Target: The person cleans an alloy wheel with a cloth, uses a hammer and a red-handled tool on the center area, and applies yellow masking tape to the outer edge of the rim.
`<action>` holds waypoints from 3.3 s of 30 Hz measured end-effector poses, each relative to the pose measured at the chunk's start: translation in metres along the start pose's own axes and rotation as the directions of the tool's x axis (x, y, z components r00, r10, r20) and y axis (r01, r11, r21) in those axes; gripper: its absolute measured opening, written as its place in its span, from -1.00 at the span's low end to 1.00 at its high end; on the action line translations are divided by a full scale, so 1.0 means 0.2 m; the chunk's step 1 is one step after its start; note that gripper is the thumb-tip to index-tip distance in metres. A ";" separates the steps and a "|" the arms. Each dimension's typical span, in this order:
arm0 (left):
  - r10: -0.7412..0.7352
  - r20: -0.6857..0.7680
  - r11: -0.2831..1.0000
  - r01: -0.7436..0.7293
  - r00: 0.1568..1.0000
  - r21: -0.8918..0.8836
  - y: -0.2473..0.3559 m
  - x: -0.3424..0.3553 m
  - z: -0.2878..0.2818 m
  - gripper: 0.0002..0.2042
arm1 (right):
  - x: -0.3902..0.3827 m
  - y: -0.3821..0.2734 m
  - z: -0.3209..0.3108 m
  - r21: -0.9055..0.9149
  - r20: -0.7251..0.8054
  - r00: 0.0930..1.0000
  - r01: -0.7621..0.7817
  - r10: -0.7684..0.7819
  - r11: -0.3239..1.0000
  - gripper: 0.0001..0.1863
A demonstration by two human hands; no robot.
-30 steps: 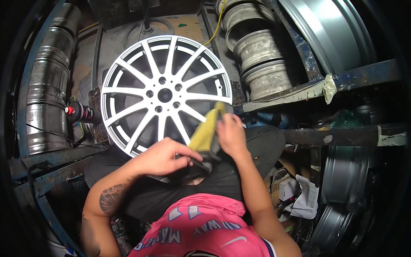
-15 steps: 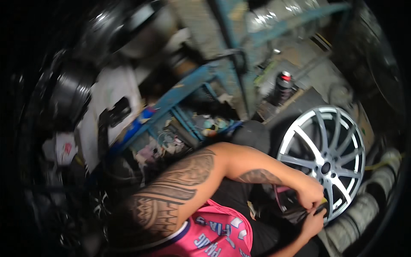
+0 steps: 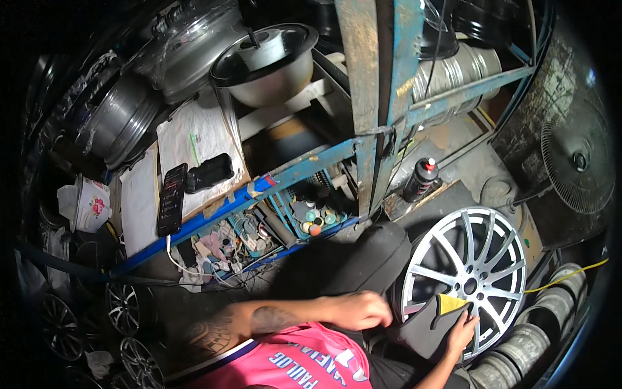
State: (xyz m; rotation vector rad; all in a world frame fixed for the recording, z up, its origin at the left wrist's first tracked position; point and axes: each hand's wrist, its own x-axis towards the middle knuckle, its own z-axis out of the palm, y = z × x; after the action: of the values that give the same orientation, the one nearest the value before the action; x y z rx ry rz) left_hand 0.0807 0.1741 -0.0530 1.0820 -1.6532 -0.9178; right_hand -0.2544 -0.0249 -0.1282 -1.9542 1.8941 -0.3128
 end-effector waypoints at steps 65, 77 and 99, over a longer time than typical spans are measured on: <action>0.011 -0.506 0.974 0.105 0.862 0.200 -0.03 0.25 -0.13 -0.88 | -0.50 -0.13 -0.45 -0.540 0.226 0.973 0.078 0.055 0.838 -0.26; -0.148 -0.480 0.988 0.156 0.864 -0.024 -0.14 0.23 -0.13 -0.81 | -0.66 -0.01 -0.16 0.248 -0.088 0.930 -0.326 0.357 0.912 -0.73; 0.284 -0.314 0.958 -0.282 0.906 0.052 -0.06 1.21 -0.25 -0.83 | -0.01 0.34 -0.13 0.251 -0.500 0.831 -0.130 0.243 0.959 -0.74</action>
State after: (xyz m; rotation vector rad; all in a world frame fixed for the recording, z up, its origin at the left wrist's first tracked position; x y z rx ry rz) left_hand 0.0863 -0.0612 0.0207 0.9071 -1.4904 -0.5178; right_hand -0.3271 -0.0273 -0.1333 -1.6289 2.2503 -1.0364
